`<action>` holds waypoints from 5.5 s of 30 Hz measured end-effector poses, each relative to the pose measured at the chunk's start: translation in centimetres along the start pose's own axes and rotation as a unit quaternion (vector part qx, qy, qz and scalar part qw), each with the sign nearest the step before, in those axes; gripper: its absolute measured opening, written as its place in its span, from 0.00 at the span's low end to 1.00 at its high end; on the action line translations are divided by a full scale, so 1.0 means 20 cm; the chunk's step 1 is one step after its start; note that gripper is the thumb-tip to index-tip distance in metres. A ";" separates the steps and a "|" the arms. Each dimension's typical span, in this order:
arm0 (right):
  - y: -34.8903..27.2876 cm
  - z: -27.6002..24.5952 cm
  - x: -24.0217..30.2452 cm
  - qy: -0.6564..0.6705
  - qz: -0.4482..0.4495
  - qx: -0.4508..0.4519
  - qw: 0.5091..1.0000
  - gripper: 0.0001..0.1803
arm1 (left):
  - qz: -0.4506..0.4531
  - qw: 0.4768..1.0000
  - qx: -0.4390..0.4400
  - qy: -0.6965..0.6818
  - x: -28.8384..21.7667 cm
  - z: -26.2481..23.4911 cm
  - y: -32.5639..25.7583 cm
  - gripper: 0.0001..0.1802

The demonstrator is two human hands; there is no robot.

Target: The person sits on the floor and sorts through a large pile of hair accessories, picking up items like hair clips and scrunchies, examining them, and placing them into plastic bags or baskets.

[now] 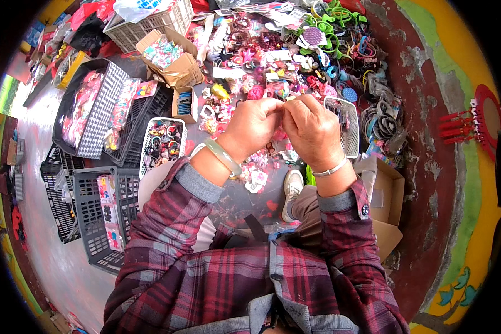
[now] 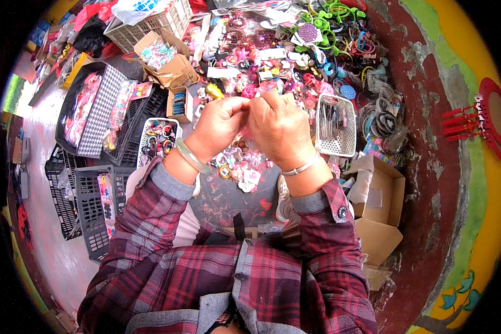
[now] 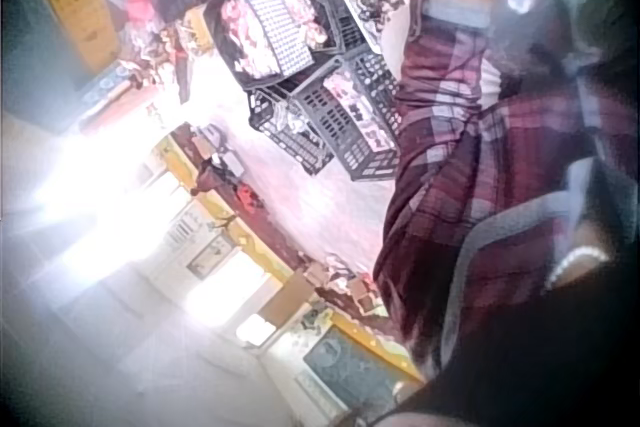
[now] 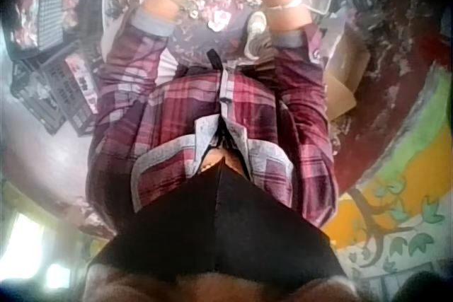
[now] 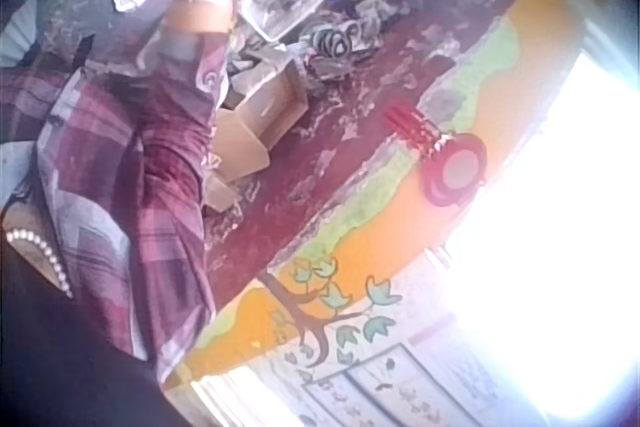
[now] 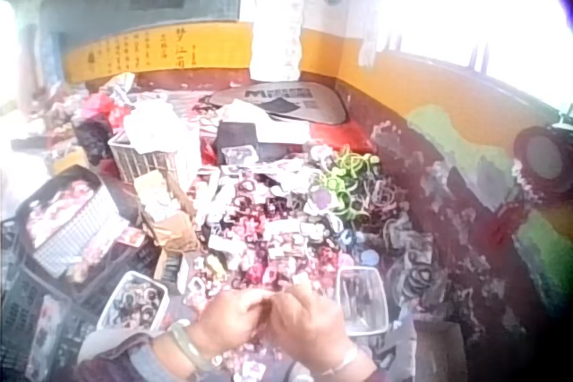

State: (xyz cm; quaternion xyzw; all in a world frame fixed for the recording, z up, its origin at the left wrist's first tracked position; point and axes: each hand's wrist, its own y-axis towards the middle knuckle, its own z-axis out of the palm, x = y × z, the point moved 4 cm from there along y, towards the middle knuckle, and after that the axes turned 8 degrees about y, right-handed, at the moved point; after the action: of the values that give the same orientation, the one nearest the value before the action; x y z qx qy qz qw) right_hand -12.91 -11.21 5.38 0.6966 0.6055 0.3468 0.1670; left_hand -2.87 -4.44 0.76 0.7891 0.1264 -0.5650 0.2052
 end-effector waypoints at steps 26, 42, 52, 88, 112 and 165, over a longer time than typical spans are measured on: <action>0.03 -0.06 -0.07 0.193 0.137 0.131 0.963 0.03 | -0.057 0.981 0.165 -0.084 0.04 0.05 0.01 0.08; -0.05 -0.08 -0.26 0.376 0.306 0.104 0.868 0.11 | -0.109 0.975 0.103 -0.166 0.03 -0.08 0.04 0.13; 0.06 -0.14 -0.08 0.143 0.221 0.040 0.964 0.12 | -0.054 0.986 0.020 -0.160 0.02 -0.09 0.03 0.13; 0.02 -0.13 -0.18 0.228 0.190 -0.040 0.954 0.07 | 0.020 0.989 -0.013 0.146 -0.01 -0.12 0.02 0.12; 0.02 -0.08 -0.10 0.000 0.090 0.049 0.995 0.04 | 0.116 0.957 -0.034 0.265 -0.06 -0.10 0.00 0.09; 0.01 -0.13 -0.13 0.061 0.112 0.157 0.979 0.03 | 0.109 0.973 0.039 0.199 -0.06 -0.11 0.00 0.12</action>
State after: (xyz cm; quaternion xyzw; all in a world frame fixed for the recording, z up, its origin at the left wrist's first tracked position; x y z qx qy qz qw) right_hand -14.59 -14.19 6.55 0.7553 0.5793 0.3059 -0.0215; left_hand -1.29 -3.42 2.50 0.9022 0.0563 -0.3752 0.2051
